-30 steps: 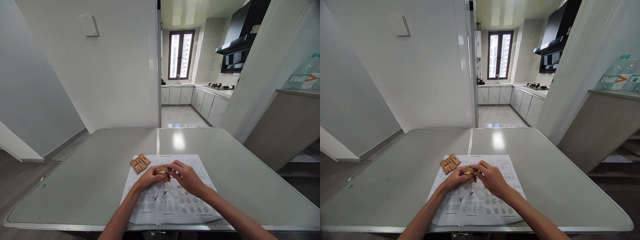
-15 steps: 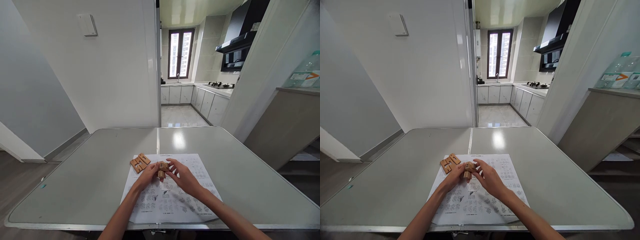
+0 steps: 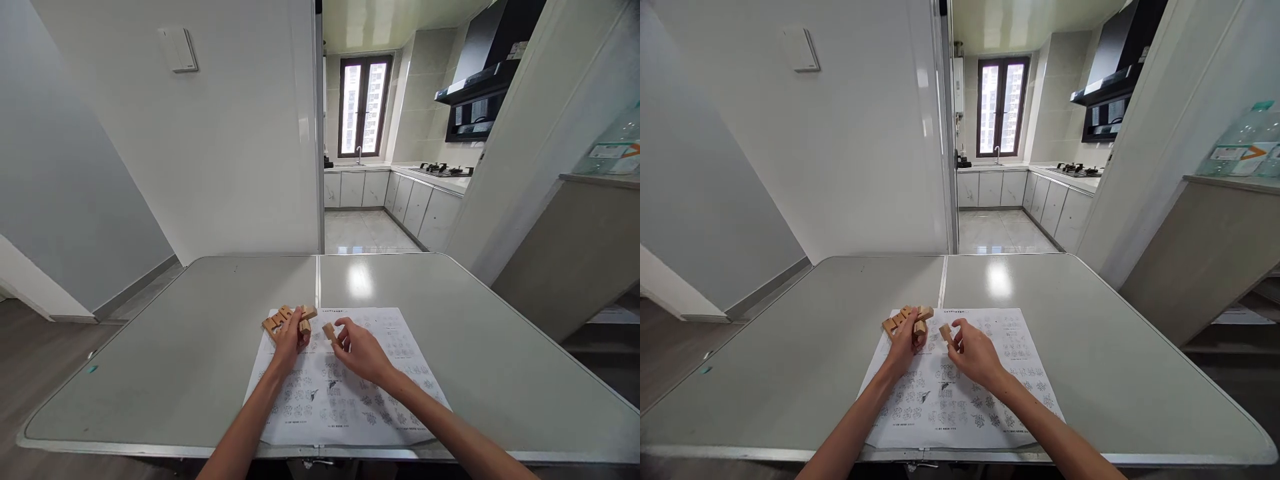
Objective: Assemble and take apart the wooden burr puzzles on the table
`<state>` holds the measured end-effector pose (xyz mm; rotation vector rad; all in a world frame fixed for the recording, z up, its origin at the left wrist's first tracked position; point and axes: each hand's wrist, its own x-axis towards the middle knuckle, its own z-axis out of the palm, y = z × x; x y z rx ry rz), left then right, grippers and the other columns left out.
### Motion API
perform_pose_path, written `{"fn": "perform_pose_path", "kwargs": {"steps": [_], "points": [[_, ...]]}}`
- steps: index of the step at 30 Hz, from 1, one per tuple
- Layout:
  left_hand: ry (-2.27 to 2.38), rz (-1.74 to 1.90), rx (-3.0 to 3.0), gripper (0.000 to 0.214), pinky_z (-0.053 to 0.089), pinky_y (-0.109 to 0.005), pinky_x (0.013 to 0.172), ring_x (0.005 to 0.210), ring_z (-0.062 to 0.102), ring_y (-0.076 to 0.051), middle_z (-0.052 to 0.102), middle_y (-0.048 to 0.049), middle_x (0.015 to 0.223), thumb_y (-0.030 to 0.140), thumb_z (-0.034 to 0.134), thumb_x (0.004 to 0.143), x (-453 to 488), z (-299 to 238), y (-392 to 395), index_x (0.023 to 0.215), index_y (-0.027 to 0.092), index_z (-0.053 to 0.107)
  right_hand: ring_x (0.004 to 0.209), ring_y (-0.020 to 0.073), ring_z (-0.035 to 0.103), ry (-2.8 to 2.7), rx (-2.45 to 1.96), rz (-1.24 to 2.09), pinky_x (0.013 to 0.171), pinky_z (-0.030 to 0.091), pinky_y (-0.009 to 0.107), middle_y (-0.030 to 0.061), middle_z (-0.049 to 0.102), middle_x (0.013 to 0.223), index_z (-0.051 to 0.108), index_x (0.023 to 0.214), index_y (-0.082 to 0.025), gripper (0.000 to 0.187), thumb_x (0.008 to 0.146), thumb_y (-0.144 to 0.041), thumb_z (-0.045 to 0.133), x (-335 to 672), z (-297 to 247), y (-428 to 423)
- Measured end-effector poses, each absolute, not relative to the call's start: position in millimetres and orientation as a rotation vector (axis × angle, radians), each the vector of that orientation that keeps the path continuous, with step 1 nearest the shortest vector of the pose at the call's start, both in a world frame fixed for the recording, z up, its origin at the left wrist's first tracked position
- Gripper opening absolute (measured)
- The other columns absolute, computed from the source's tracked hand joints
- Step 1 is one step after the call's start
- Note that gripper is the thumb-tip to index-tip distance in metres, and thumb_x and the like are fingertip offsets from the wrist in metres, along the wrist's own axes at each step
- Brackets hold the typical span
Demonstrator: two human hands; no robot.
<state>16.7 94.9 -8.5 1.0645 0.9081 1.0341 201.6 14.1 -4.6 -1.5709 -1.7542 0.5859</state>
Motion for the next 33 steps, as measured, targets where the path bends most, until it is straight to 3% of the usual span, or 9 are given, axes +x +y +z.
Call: {"fn": "perform_pose_path", "kwargs": {"steps": [5,9,12,15,18,22,27,33], "points": [[0.902,1.016,1.077,0.054,0.020,-0.019,0.043,0.041,0.028,-0.006,0.036,0.0120,0.053,0.072,0.069,0.083,20.3,-10.9,94.0,0.077,0.021,0.050,0.075,0.0222,0.068,-1.774,-1.621,0.562,0.066,0.047,0.030,0.0017,0.071,0.081,0.061,0.109,-0.020,0.027,0.083,-0.011,0.064,184.7,-15.3,27.8],[0.880,0.990,1.131,0.055,0.022,-0.019,0.043,0.043,0.030,-0.006,0.039,0.0111,0.056,0.073,0.069,0.082,21.6,-12.1,93.9,0.080,0.021,0.052,0.082,0.0244,0.069,-1.769,-1.598,0.537,0.071,0.048,0.033,0.0072,0.070,0.095,0.064,0.101,-0.020,0.018,0.084,-0.012,0.065,176.7,-18.0,31.1],[0.873,0.987,1.176,0.056,0.024,-0.019,0.042,0.045,0.034,-0.006,0.045,0.0086,0.062,0.074,0.069,0.081,22.5,-13.3,93.8,0.083,0.021,0.053,0.091,0.0247,0.070,-1.737,-1.538,0.541,0.075,0.051,0.035,0.0098,0.069,0.111,0.063,0.105,-0.021,0.014,0.091,-0.019,0.062,177.8,-15.3,27.7],[0.880,1.002,1.215,0.056,0.025,-0.019,0.041,0.046,0.036,-0.007,0.047,0.0075,0.064,0.075,0.067,0.082,23.3,-14.4,93.9,0.086,0.021,0.056,0.100,0.0229,0.070,-1.694,-1.447,0.587,0.080,0.054,0.034,0.0080,0.069,0.117,0.060,0.118,-0.024,0.021,0.098,-0.030,0.059,182.1,-10.7,24.1],[0.883,0.987,1.258,0.057,0.026,-0.020,0.041,0.045,0.036,-0.008,0.045,0.0084,0.058,0.075,0.067,0.083,23.7,-13.7,92.9,0.096,0.020,0.062,0.093,0.0210,0.073,-1.639,-1.390,0.665,0.075,0.056,0.032,0.0061,0.075,0.107,0.056,0.125,-0.023,0.029,0.103,-0.042,0.053,184.3,-7.5,24.9],[0.874,0.925,1.320,0.065,0.024,-0.020,0.041,0.041,0.034,-0.009,0.044,0.0098,0.049,0.073,0.066,0.085,22.9,-8.8,88.4,0.117,0.017,0.065,0.081,0.0208,0.075,-1.590,-1.355,0.734,0.067,0.055,0.031,0.0053,0.078,0.093,0.061,0.111,-0.022,0.029,0.105,-0.047,0.048,181.8,-5.5,29.5],[0.865,0.895,1.360,0.076,0.025,-0.020,0.042,0.041,0.034,-0.009,0.048,0.0101,0.054,0.073,0.059,0.090,20.6,-1.9,80.9,0.142,0.018,0.051,0.074,0.0217,0.075,-1.549,-1.365,0.736,0.065,0.055,0.031,0.0051,0.079,0.086,0.062,0.101,-0.022,0.032,0.104,-0.050,0.048,180.9,-5.4,33.1],[0.974,1.019,1.471,0.073,0.035,-0.025,0.049,0.047,0.042,-0.013,0.053,0.0066,0.063,0.072,0.046,0.097,27.3,-6.0,78.0,0.144,0.017,0.042,0.073,0.0225,0.076,-1.545,-1.496,0.647,0.064,0.053,0.031,0.0046,0.079,0.083,0.061,0.101,-0.023,0.030,0.104,-0.049,0.046,196.3,-16.6,36.7]]}}
